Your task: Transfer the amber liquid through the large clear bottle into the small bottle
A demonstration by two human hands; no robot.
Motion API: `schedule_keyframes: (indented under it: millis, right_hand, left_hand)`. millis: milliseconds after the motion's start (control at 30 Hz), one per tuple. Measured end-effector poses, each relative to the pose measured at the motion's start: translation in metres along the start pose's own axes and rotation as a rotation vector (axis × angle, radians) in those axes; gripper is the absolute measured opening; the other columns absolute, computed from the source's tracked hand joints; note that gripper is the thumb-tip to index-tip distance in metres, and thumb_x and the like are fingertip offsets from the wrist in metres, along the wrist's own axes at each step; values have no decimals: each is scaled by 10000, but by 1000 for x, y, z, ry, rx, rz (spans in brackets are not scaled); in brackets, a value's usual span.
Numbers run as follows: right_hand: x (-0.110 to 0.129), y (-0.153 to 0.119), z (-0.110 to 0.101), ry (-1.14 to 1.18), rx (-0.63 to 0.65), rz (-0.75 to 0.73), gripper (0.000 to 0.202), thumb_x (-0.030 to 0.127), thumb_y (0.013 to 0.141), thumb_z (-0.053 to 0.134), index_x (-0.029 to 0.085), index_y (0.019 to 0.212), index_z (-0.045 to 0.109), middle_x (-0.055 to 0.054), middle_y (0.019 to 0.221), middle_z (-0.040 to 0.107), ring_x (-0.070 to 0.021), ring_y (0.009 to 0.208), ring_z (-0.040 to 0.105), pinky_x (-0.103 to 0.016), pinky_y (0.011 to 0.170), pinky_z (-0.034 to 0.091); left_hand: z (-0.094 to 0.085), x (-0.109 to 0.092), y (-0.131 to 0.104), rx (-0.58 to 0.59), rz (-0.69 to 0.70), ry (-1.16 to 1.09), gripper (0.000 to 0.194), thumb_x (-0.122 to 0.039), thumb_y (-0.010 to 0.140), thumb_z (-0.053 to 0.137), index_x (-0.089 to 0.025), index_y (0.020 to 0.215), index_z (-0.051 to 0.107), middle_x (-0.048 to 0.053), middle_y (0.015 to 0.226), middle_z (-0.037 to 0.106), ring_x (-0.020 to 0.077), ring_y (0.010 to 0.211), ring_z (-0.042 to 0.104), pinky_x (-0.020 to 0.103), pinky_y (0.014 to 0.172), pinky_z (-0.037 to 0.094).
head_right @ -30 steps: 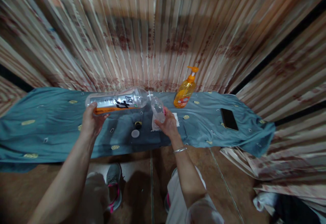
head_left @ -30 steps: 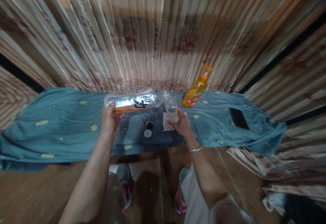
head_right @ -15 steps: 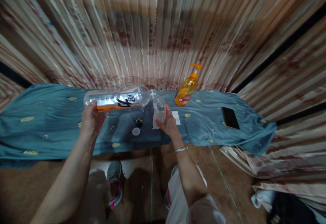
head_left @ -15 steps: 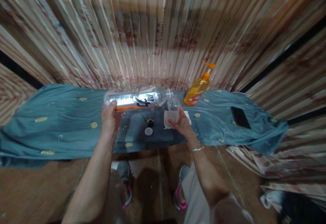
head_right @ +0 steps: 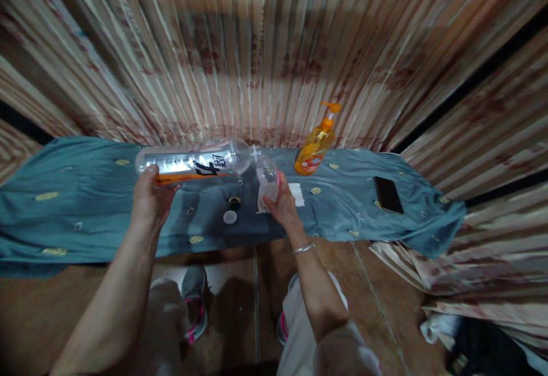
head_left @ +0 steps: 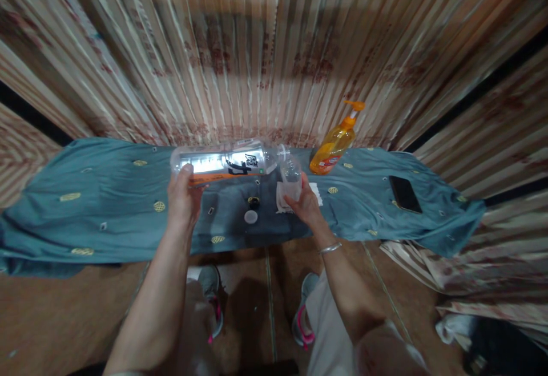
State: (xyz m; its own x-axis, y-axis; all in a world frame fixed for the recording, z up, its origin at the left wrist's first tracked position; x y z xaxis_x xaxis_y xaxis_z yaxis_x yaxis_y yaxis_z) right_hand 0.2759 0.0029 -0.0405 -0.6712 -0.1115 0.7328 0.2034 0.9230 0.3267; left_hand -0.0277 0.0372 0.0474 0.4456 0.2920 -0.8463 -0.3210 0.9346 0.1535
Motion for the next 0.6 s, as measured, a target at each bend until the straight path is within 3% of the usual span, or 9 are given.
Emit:
schedule_keyframes:
  millis: [200,400,600]
  right_hand:
    - [3,1,-2,-25,-3,-26,892,232,754,712,187,1549,310,-164,1501,544,-299,1361,553,-509,1143,458]
    - [5,0,-3,-50,26,-1,886,239,758,701,173,1549,307,-176,1510,529,-324,1352,562,-529,1122,475]
    - [1,0,-1,-54,13,-43,896,240,762,701,212,1557,289,-147,1497,543,-313,1346,568,-522,1123,479]
  left_hand:
    - [-2,-2,-1,10,6,33,510,-544,681,798,-189,1034,698,76,1008,758,233,913,711,296,691,589]
    - [-10,2,1,-27,-49,81,425,-563,705,760,-213,932,681,46,963,734,216,887,698,301,681,597]
    - [-8,-4,-1,-19,-41,67,415,-523,684,783,-225,952,676,37,959,749,269,985,710,399,812,626]
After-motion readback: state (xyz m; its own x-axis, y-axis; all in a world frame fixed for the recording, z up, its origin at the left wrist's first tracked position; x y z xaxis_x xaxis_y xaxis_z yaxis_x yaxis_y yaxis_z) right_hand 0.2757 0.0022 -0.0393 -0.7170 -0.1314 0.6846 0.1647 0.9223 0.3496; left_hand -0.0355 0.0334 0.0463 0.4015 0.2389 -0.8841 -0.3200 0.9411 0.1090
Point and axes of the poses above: each hand's wrist, its own y-axis towards the middle knuckle, its own z-axis out of the palm, x = y × z, the point moved 3 cm from there along y, towards the middle knuckle
